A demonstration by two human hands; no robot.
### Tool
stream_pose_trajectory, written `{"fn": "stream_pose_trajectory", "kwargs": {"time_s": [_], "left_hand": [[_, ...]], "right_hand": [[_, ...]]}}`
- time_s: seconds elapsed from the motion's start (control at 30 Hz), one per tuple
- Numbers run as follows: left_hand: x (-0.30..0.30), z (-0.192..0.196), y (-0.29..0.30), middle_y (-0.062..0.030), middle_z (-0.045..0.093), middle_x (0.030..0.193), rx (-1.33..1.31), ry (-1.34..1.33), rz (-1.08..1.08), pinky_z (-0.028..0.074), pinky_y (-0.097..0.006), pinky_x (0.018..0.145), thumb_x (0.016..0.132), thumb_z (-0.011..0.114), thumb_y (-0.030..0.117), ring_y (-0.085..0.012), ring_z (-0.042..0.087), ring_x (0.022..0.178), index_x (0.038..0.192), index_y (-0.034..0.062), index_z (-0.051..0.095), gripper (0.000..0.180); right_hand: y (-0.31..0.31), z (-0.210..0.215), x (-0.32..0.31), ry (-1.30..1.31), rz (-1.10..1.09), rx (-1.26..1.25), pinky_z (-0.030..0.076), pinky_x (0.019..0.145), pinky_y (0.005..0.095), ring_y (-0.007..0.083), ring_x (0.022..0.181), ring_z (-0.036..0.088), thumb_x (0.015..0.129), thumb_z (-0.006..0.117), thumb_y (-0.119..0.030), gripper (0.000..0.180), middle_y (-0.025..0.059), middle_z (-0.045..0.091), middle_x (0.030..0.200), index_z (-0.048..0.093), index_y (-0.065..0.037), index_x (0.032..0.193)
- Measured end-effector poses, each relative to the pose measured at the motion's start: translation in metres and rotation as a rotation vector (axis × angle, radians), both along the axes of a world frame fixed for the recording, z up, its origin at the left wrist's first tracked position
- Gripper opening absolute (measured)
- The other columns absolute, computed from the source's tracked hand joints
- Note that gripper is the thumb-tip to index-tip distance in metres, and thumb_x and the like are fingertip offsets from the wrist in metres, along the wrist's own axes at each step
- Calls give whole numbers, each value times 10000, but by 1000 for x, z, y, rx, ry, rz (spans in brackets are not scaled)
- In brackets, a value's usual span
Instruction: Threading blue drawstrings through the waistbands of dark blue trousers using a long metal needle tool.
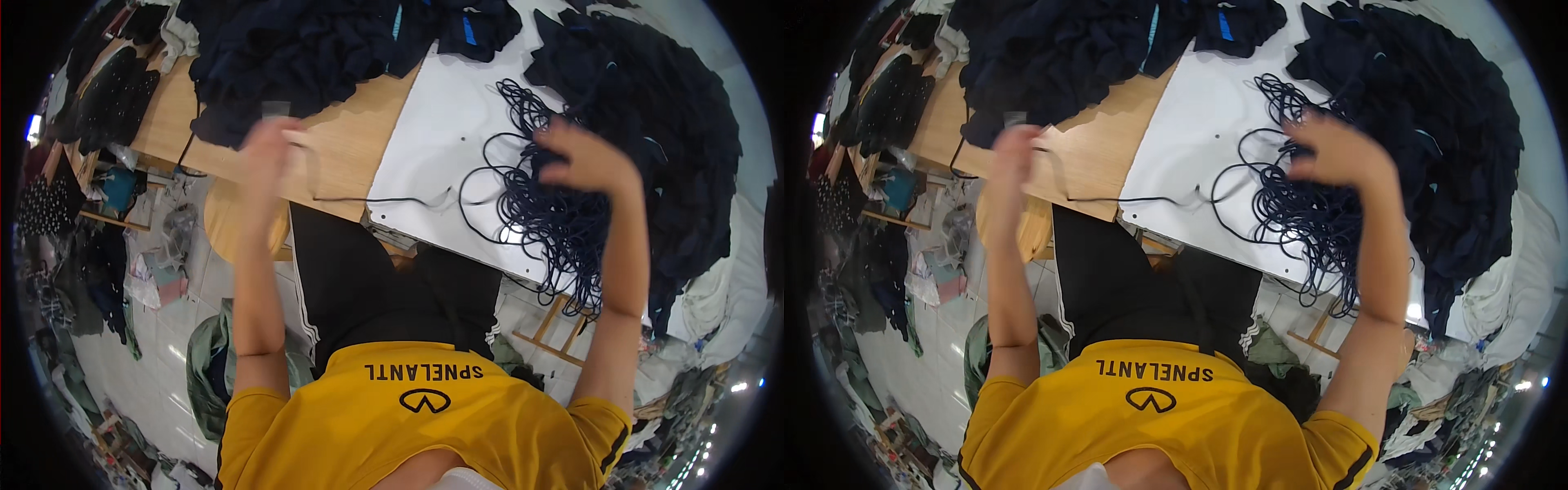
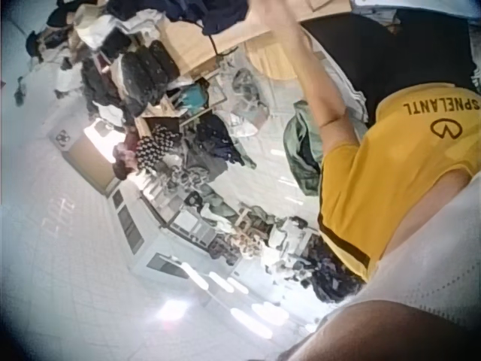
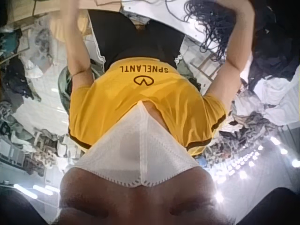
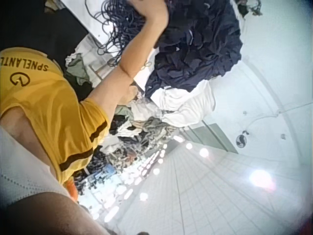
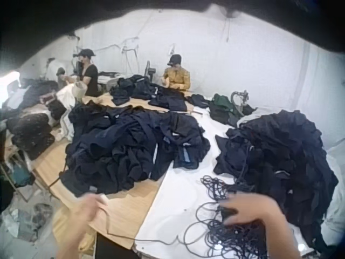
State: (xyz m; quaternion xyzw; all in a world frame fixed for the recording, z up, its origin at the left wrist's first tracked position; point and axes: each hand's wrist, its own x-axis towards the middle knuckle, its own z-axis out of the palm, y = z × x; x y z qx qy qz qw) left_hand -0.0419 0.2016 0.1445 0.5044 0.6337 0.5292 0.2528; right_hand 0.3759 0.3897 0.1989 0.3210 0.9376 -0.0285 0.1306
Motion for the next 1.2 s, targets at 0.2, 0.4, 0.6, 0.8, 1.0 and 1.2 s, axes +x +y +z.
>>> {"fn": "stream_pose_trajectory", "kwargs": {"time_s": [0.2,0.4,0.6,0.8,1.0,1.2], "left_hand": [[116,-22,0,-144,605,718,-190,507,-682,468,-418,601,905,563,262,-345,603,677,877,76,624,198],[139,-42,-22,-100,600,708,-246,556,-746,486,-423,569,905,571,303,-327,614,640,824,102,593,218],[137,-43,-39,-105,587,765,-253,396,-771,480,-413,597,918,553,299,-321,617,705,833,80,602,240],[108,-66,-31,-134,600,1199,12,-405,-238,362,-338,1001,934,554,184,-239,523,1171,993,48,664,184],[82,-35,-5,-168,581,1230,-12,-1248,173,515,-333,927,1004,445,310,-246,601,1105,1341,84,412,407],[85,-35,-9,-184,563,1249,10,-1307,186,497,-352,978,1022,393,269,-269,577,1147,1320,79,414,355]], "right_hand": [[-93,-68,-63,787,-488,-758,490,804,275,147,918,643,955,537,-335,429,116,686,1033,563,-46,1271],[-136,-123,-116,1293,-1067,-1683,492,846,304,170,981,614,989,457,-334,417,118,646,1110,555,-29,1257],[-101,-136,-107,2023,-1229,-1541,444,620,204,75,729,516,958,532,-134,304,49,594,951,534,-28,1243],[-103,-98,-100,1880,-906,-1049,284,473,165,39,550,353,976,471,-74,524,147,617,1118,262,-76,1457],[-131,-92,-116,1404,-775,-1017,358,479,171,33,513,451,932,552,-100,83,121,697,854,553,-22,961],[-136,-84,-136,1261,-813,-992,433,557,183,50,596,528,900,619,-108,115,86,693,792,613,4,875]]}}
